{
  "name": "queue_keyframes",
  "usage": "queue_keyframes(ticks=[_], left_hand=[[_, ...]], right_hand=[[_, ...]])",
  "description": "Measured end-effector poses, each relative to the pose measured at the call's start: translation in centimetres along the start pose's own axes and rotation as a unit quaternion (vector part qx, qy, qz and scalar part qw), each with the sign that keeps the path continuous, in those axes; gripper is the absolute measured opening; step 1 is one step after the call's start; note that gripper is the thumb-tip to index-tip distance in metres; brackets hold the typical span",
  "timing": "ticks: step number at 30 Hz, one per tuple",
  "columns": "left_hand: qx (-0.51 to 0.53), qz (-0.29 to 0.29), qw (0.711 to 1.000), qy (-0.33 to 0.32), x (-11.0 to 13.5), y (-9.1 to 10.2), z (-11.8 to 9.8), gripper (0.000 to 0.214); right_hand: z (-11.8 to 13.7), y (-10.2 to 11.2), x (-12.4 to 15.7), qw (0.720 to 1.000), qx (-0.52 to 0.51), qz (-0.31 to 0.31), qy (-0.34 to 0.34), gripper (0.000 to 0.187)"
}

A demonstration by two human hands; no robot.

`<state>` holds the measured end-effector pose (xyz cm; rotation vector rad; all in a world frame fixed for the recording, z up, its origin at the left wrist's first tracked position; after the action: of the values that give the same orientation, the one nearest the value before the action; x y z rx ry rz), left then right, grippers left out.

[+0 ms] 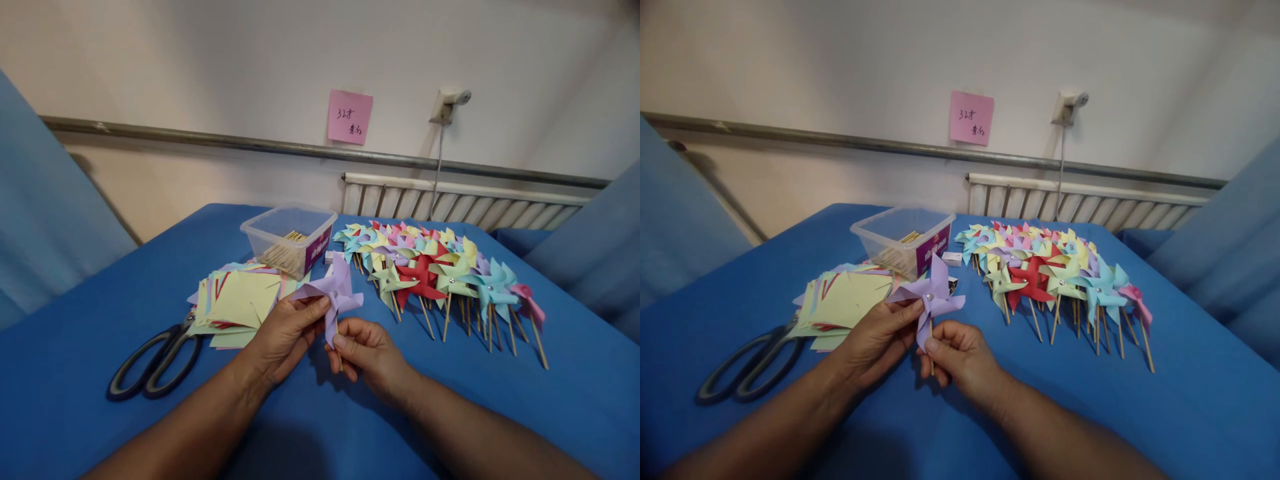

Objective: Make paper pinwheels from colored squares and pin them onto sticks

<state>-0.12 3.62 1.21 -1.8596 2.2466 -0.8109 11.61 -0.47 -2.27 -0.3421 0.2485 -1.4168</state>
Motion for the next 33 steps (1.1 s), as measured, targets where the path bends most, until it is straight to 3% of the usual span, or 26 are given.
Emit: queue_keyframes(ticks=[5, 10, 18, 33], left_hand=[[-0.014, 0.03, 0.999, 0.008, 0.01, -0.03, 0.01, 0.015], [-0.015, 0.08, 0.997, 0.018, 0.2, -0.19, -0.19, 0.03], [-0.045, -0.021, 0.999, -0.016, 0.07, 0.14, -0.46, 0.019], [-0.057, -0.04, 0.997, -0.018, -0.16, 0.41, -0.24, 0.021]], right_hand=[[-0.06, 0.13, -0.13, 1.0, 0.011, -0.022, 0.009, 0.029], [-0.1, 0.08, -0.25, 0.999, 0.025, -0.038, 0.006, 0.032], [-0.64, -0.15, -0.41, 0.999, 0.036, -0.033, -0.022, 0.035], [-0.91, -0.04, -0.53, 0.998, 0.039, -0.047, -0.03, 0.033]])
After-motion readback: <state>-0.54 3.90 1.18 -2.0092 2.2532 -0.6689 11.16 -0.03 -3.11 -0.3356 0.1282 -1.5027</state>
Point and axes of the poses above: each hand's wrist, its own x-axis away from the middle knuckle, its own y-axis out of the back of the hand, z = x × y, the point moved 3 cm from there along -x, towards the middle knuckle, and after that the axes turned 13 degrees about -z, right-handed, at the moved point
